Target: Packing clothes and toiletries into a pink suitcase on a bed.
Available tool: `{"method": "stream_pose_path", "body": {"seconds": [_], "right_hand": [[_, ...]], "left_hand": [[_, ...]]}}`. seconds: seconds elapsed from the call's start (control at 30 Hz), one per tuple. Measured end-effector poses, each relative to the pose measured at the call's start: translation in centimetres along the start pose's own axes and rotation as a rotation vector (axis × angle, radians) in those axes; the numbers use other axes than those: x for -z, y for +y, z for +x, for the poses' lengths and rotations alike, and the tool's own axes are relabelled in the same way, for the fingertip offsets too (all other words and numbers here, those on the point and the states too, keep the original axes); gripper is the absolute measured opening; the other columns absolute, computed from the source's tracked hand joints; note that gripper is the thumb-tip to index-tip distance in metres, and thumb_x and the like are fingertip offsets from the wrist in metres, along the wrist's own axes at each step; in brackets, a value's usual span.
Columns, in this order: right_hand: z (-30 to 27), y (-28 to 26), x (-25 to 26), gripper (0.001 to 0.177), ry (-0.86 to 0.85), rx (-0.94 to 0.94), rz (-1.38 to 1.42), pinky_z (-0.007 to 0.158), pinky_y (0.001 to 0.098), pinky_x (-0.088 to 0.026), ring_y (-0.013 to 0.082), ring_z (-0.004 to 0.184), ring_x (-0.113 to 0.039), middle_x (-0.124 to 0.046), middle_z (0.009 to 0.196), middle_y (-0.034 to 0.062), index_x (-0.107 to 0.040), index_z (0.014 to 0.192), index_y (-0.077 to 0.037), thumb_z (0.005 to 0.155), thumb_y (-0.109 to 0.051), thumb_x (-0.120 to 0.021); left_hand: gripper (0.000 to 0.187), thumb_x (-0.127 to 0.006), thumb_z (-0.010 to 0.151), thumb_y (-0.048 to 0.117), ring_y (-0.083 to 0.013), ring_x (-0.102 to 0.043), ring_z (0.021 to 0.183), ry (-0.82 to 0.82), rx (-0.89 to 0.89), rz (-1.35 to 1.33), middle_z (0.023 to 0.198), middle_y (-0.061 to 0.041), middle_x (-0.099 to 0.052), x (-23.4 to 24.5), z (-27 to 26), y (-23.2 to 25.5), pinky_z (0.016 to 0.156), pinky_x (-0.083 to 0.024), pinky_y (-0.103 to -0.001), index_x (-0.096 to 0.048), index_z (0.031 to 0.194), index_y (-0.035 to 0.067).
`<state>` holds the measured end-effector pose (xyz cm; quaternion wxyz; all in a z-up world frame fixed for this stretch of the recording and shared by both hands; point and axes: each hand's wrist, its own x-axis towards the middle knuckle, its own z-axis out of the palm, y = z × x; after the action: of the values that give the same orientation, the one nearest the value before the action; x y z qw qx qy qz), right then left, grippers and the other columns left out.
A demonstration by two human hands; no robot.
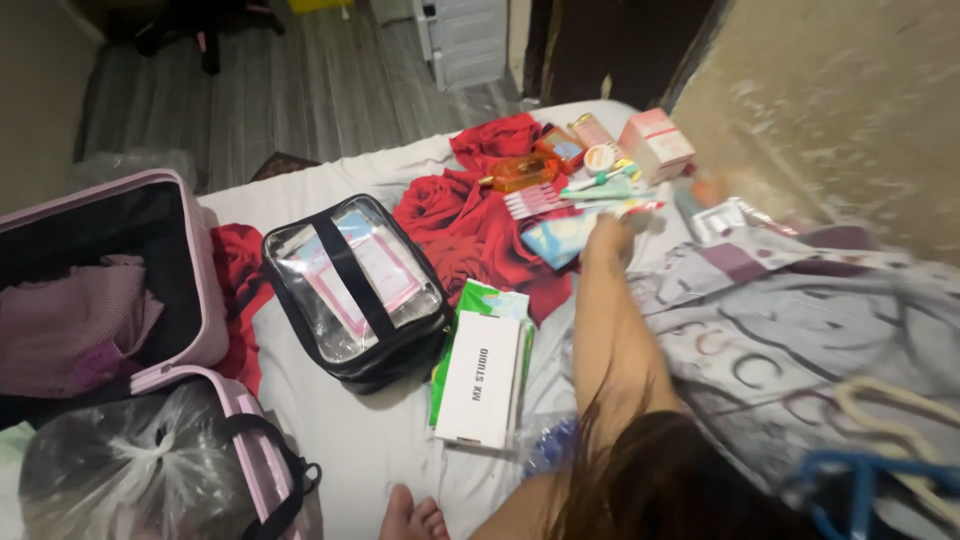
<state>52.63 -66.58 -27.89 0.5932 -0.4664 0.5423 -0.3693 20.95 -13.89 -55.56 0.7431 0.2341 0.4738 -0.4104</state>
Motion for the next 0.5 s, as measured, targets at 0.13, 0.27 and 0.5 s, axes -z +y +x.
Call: {"method": "stream_pose_path", "body": {"seconds": [0.13, 0.27, 0.5], "right_hand": [[-0.6, 1.5, 3.8, 0.033, -0.465, -0.154, 0.36, 0.089, 0.0455, -0.06, 0.0349, 0.101, -0.074, -0.075, 0.111, 0.0175, -0.067, 0.116, 0.002, 0.084, -0.009, -0.066], [-11.5, -2.2, 8.9, 0.033, -1.012, -0.434, 0.361, 0.086, 0.051, -0.061, 0.034, 0.092, -0.073, -0.074, 0.103, 0.0155, -0.062, 0.118, 0.0, 0.088, -0.013, -0.066], [-32.2, -11.1, 16.2, 0.031, -1.257, -0.122, 0.202, 0.082, 0.0411, -0.061, 0.024, 0.089, -0.073, -0.073, 0.102, 0.011, -0.061, 0.121, -0.002, 0.091, -0.008, -0.069]], "left_hand": [[0.085, -0.04, 0.082, 0.09, -0.0301, -0.057, 0.077, -0.439, 0.07, 0.092, 0.088, -0.01, -0.06, -1.2, -0.6, 1.2, 0.068, -0.048, -0.04, -0.059, 0.105, 0.01], [0.088, -0.03, 0.088, 0.077, -0.0233, -0.059, 0.092, -0.105, -0.12, 0.22, 0.109, -0.01, -0.068, -8.7, -11.7, -1.0, 0.083, -0.046, -0.031, -0.055, 0.128, 0.002], [0.086, -0.028, 0.093, 0.073, -0.0209, -0.055, 0.089, -0.233, -0.139, 0.221, 0.101, -0.008, -0.063, -9.7, -14.2, -1.6, 0.084, -0.045, -0.031, -0.052, 0.131, 0.0]]}}
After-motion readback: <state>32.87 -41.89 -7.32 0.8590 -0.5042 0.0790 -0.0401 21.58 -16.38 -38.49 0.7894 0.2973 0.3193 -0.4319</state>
